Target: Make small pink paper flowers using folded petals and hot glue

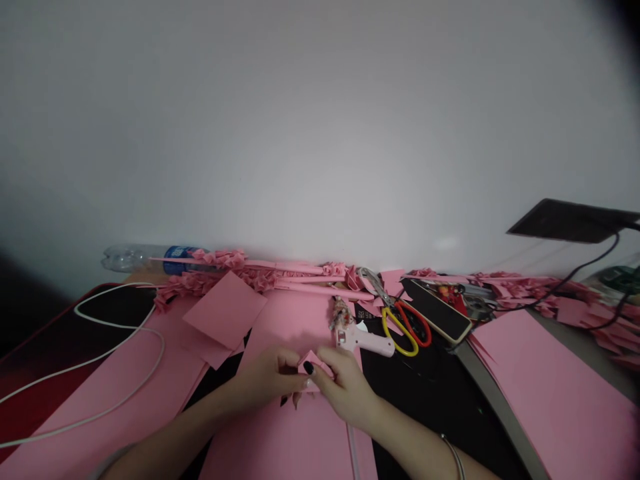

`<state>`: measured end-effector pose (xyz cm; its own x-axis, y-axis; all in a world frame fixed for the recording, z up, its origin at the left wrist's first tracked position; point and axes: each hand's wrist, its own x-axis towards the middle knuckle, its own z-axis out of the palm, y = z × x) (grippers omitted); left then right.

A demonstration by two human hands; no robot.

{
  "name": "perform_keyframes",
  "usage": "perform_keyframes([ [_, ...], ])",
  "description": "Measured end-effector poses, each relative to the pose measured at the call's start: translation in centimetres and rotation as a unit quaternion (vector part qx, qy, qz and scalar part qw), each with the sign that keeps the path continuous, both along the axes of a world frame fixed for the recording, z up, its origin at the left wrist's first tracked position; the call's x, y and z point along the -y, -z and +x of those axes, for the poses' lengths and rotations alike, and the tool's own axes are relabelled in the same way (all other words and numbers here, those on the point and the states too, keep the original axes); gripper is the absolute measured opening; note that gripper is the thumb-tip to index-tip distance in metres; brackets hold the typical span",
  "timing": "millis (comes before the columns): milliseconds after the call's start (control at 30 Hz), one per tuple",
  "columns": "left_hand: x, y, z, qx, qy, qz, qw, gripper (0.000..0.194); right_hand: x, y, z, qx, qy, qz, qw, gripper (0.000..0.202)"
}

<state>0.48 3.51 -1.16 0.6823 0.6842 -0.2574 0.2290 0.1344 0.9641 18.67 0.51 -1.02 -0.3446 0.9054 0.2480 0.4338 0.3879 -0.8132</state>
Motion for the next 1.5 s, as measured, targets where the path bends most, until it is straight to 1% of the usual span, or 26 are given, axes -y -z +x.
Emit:
perform_keyframes([
  [100,-0.1,-0.2,-0.1,0.008,0.014,-0.010,1.000,0.027,0.0,-0.1,0.0,-0.016,-0.035,-0.024,0.999,0.043],
  [200,-0.1,-0.6,-0.1,0.016,0.014,-0.027,0.999,0.026,0.1,-0.3,-0.1,-0.020,-0.035,-0.018,0.999,0.044],
  [333,0.0,-1.0,0.2,0.029,0.014,-0.045,0.998,0.028,0.1,-0.3,-0.1,-0.019,-0.046,-0.018,0.999,0.040],
  [467,0.1,-1.3,0.3,0.036,0.006,-0.049,0.998,0.033,0.0,-0.3,-0.1,-0.034,-0.043,-0.027,0.998,0.040],
  [533,0.2,-1.4,0.3,0.032,-0.008,-0.041,0.999,0.035,0.0,-0.3,-0.1,-0.053,-0.028,-0.030,0.998,0.041],
  [600,0.1,-1.6,0.3,0.027,-0.025,-0.032,0.999,0.035,0.1,-0.2,-0.1,-0.073,0.004,-0.030,0.997,0.037],
  [667,-0.1,-1.6,0.3,0.025,-0.046,-0.023,0.998,0.034,0.2,-0.1,-0.1,-0.093,0.051,-0.020,0.994,0.029],
  [767,-0.4,-1.7,0.3,0.026,-0.103,0.008,0.994,0.034,0.3,0.2,0.0,-0.106,0.102,0.011,0.989,0.016],
  [867,-0.4,-1.7,0.1,0.024,-0.158,0.057,0.986,0.034,0.4,0.5,0.1,-0.101,0.122,0.032,0.987,0.010],
  [933,-0.3,-1.6,0.0,0.008,-0.166,0.095,0.982,0.033,0.4,0.5,0.1,-0.086,0.106,0.024,0.990,0.014],
  [1000,-0.2,-1.5,0.0,-0.020,-0.162,0.161,0.973,0.033,0.4,0.3,0.1,-0.065,0.062,0.008,0.996,0.018],
  [1067,0.0,-1.2,0.1,-0.051,-0.153,0.245,0.956,0.031,0.5,0.0,0.1,-0.046,0.012,-0.003,0.999,0.018],
  [1100,0.1,-1.0,0.2,-0.063,-0.142,0.281,0.947,0.028,0.5,-0.1,0.1,-0.038,-0.007,-0.005,0.999,0.017],
  [1167,0.3,-0.7,0.3,-0.072,-0.101,0.332,0.935,0.024,0.6,-0.2,0.0,-0.020,-0.032,-0.006,0.999,0.015],
  [1267,0.6,-0.4,0.3,-0.057,-0.020,0.370,0.927,0.018,0.7,0.0,0.1,-0.001,-0.043,-0.009,0.999,0.021],
  [1333,0.8,-0.4,0.4,-0.055,0.013,0.378,0.924,0.020,0.6,0.2,0.1,0.003,-0.040,-0.006,0.999,0.023],
  [1400,1.1,-0.5,0.4,-0.064,0.030,0.382,0.922,0.025,0.6,0.3,0.1,0.009,-0.030,-0.003,0.999,0.024],
  [1500,1.3,-0.8,0.4,-0.072,0.038,0.396,0.915,0.025,0.6,0.4,0.1,0.027,-0.011,-0.005,1.000,0.021],
])
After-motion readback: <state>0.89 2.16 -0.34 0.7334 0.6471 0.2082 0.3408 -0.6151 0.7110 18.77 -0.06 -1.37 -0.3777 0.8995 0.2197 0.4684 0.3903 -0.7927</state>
